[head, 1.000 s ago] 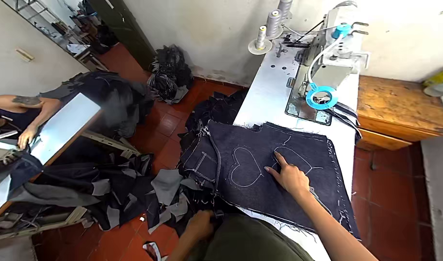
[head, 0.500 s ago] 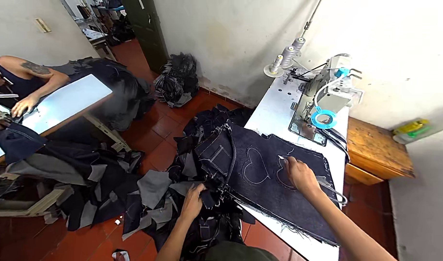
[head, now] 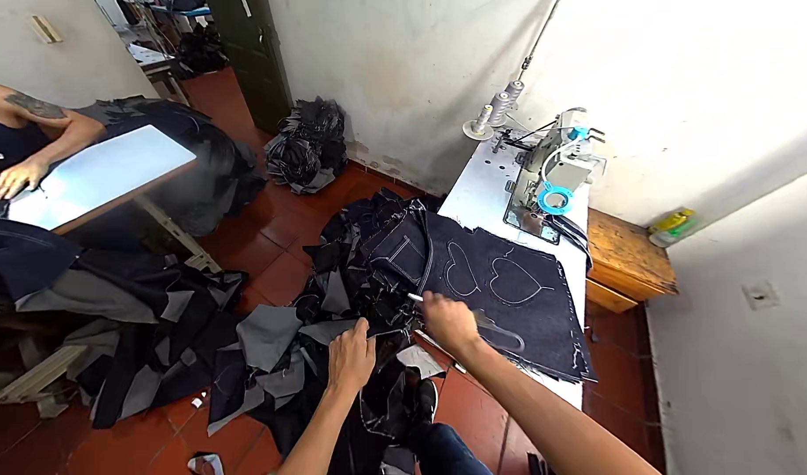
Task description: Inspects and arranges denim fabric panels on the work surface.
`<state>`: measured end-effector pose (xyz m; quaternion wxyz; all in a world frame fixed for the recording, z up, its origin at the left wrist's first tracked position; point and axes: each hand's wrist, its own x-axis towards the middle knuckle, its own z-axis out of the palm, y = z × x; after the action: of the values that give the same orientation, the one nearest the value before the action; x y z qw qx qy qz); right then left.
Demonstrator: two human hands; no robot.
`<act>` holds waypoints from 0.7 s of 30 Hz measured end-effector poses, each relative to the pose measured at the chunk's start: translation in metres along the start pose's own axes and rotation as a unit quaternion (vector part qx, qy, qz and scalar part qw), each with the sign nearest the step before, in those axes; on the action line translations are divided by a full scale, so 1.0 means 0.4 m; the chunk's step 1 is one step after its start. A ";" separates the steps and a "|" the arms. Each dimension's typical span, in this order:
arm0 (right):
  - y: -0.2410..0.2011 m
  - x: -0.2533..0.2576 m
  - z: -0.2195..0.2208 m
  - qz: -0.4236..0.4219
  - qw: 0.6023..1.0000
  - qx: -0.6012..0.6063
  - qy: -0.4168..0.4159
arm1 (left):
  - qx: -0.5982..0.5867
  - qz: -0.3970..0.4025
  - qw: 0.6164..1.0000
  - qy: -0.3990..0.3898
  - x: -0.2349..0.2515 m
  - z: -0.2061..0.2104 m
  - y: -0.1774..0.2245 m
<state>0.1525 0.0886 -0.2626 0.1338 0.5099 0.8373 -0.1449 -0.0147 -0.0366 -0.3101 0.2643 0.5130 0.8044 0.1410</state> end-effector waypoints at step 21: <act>0.337 -0.374 -0.210 -0.247 0.846 0.427 0.199 | -0.396 0.389 0.824 -0.115 -0.234 0.030 0.153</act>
<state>0.3329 0.0576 -0.1437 -0.3072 0.3107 0.7995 -0.4121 0.0691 -0.0948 -0.2631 0.4582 0.6471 0.3767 0.4790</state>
